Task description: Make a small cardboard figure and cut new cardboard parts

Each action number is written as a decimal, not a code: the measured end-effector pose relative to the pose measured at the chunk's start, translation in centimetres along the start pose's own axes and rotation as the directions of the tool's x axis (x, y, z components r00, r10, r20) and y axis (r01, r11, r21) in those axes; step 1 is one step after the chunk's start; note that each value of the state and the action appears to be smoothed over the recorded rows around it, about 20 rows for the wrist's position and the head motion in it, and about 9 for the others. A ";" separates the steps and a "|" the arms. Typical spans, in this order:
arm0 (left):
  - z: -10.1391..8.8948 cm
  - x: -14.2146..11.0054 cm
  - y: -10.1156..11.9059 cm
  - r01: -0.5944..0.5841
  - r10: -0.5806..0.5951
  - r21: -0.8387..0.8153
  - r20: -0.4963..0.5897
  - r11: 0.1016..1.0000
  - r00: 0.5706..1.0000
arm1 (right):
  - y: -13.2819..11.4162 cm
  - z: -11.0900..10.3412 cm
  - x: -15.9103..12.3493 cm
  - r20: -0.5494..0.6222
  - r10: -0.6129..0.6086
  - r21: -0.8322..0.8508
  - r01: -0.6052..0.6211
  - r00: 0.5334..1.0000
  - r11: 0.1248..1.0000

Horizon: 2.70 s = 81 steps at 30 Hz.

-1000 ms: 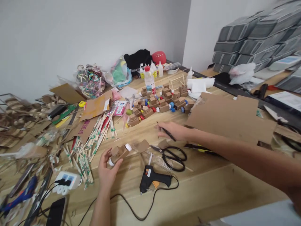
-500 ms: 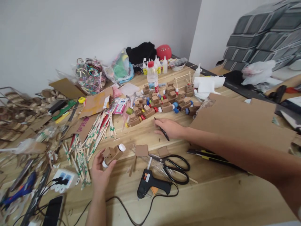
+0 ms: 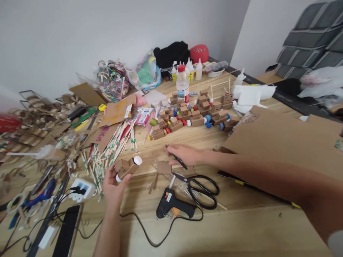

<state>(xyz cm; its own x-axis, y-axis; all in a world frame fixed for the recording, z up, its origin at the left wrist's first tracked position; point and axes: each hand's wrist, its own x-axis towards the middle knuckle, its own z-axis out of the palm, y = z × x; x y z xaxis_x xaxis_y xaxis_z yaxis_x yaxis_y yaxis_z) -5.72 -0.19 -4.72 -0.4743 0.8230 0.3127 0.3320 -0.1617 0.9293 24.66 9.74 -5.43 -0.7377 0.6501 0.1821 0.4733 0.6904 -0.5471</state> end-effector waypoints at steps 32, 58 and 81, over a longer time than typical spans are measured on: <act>-3.3 -1.7 -0.5 0.022 -0.023 -0.012 -0.015 1.000 1.000 | 3.5 -9.6 -3.4 -0.058 0.322 -0.337 -0.322 0.945 0.885; -4.3 -2.8 -0.6 0.170 -0.181 -0.127 -0.083 0.977 0.980 | 2.6 -7.4 5.5 -0.129 0.538 -0.415 -0.538 0.833 0.734; -4.3 -3.8 1.0 -0.121 0.121 0.000 -0.044 0.993 0.992 | 1.9 -9.9 4.8 -0.036 0.488 -0.521 -0.433 0.872 0.736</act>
<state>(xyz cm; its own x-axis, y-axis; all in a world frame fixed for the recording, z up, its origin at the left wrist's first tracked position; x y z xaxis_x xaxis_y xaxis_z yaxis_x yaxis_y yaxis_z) -7.06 -5.82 -4.10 -0.4666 0.7724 0.4309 0.3869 -0.2598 0.8848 26.76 17.32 2.49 -0.3953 0.9152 -0.0782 0.9183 0.3918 -0.0561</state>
